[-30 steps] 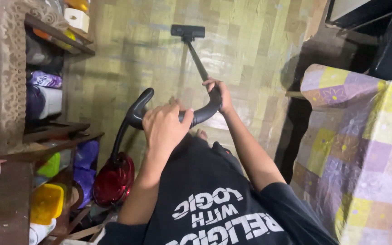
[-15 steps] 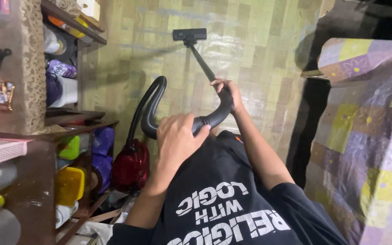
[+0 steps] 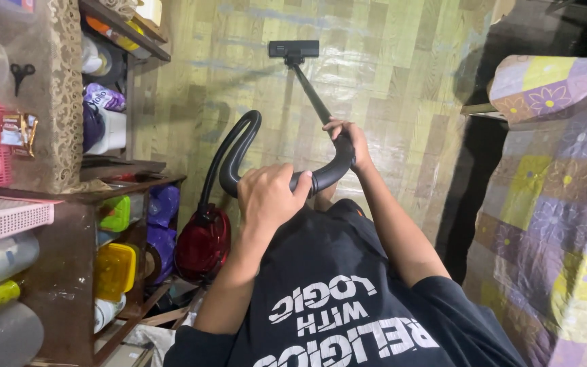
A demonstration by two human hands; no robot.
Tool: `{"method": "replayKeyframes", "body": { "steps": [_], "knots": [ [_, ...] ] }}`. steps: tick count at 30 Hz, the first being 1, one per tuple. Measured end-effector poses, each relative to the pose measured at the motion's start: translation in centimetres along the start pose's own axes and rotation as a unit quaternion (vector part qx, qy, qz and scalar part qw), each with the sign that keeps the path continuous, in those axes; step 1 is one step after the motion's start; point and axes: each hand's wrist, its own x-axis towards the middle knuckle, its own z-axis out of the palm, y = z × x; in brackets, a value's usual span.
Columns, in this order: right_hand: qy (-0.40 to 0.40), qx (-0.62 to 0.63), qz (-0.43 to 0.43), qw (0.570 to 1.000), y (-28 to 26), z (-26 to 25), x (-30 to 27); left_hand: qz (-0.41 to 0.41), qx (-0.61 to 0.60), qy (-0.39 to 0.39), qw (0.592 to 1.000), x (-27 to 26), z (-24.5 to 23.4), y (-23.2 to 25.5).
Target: The person vacuums a tiled floor using a handheld vacuum cleaner with a long wand. They move the vacuum head back and forth across the floor in a repetitive pattern, covering the area between a shelving unit and a covered table.
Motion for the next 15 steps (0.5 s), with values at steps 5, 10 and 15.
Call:
{"method": "replayKeyframes", "body": {
  "steps": [5,10,15],
  "knots": [
    [-0.01,-0.012,0.013,1.0,1.2,-1.5,2.6,-0.004,-0.001,0.005,1.0,2.9,-0.1,0.4],
    [-0.032,-0.022,0.035,0.999,1.4,-3.1,5.2,-0.017,0.039,0.022,0.999,4.3,2.8,0.5],
    [-0.038,0.013,0.143,0.989,1.1,-4.3,8.2,-0.044,0.038,0.025,0.998,6.6,5.1,0.6]
  ]
}}
